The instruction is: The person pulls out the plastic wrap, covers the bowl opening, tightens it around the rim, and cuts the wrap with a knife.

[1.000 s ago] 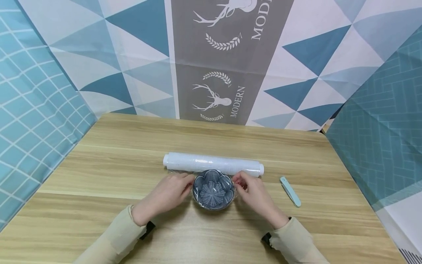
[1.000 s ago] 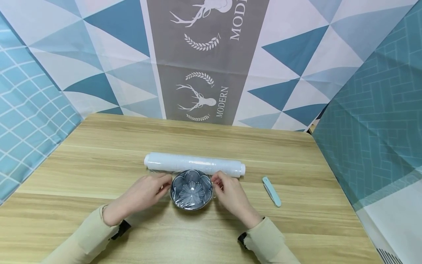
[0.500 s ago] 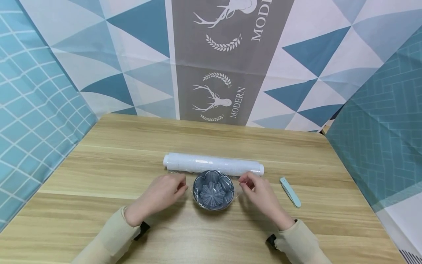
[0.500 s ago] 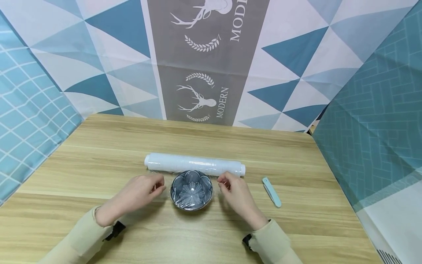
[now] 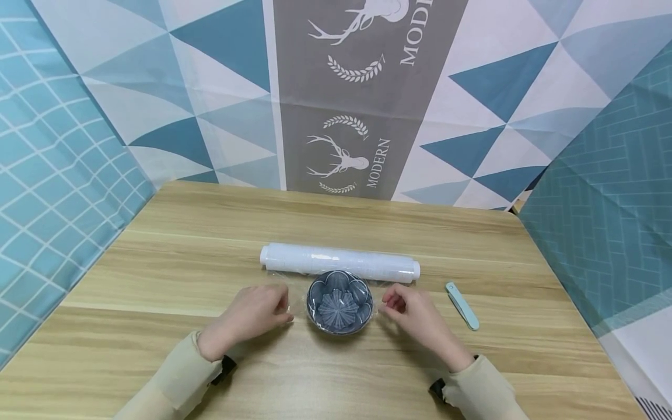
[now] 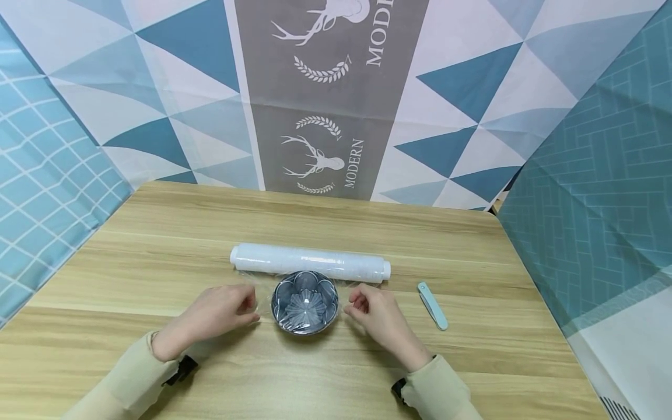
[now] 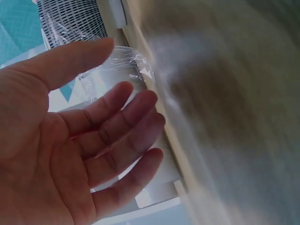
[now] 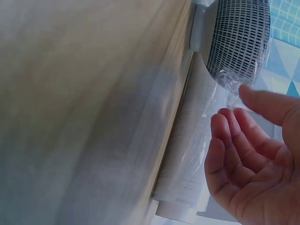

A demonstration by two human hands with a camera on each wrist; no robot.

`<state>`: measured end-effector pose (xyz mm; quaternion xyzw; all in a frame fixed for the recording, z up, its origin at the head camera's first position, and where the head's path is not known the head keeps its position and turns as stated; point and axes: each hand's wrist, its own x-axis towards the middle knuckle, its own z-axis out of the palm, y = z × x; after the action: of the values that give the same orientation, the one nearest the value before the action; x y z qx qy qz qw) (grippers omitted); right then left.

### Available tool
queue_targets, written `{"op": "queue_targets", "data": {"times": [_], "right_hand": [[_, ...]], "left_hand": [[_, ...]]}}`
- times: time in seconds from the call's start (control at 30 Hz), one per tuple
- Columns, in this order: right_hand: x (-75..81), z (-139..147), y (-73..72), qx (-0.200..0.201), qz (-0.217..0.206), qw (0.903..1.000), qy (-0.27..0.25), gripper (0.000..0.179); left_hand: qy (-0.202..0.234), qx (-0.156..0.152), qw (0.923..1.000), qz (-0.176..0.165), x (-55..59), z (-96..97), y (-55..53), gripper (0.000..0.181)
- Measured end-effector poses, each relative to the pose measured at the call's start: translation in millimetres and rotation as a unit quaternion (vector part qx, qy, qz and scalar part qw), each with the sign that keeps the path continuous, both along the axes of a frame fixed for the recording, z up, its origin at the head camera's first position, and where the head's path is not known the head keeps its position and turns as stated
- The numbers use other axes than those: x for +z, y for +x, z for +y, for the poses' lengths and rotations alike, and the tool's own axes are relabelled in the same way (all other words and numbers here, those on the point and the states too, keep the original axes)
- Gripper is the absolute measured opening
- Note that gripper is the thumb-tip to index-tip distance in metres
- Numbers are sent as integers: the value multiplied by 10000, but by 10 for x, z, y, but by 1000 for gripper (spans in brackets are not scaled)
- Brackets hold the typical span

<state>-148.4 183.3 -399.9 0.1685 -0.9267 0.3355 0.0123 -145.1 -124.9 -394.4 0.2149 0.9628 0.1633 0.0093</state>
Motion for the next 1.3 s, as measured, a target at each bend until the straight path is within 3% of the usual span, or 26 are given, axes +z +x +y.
{"op": "queue_targets", "data": {"times": [0.2,0.37,0.53,0.7,0.9,1.03,1.3], "right_hand": [[-33,-3,4,277,1,9995,141,23],[-47,-8,-14,276,-60,9991,320,25],[-41,-26,-16,167,-137,9990,403,25],[-29,-68,-11,75,-114,9988,478,24],[-44,-106,-22,178,103,9988,440,17],[-39,-109,-24,184,237,9983,494,16],[5,-116,-1,90,245,9980,571,14]], "left_hand": [[-222,110,9996,136,-39,31,-14,24],[-301,232,9991,173,-50,62,-21,25],[-316,146,9992,220,-35,100,-13,24],[-222,90,9989,405,-30,138,-6,22],[-112,63,9995,288,-56,177,-19,16],[-78,27,9992,398,-61,185,-22,17],[76,68,9983,567,21,181,-13,22]]}}
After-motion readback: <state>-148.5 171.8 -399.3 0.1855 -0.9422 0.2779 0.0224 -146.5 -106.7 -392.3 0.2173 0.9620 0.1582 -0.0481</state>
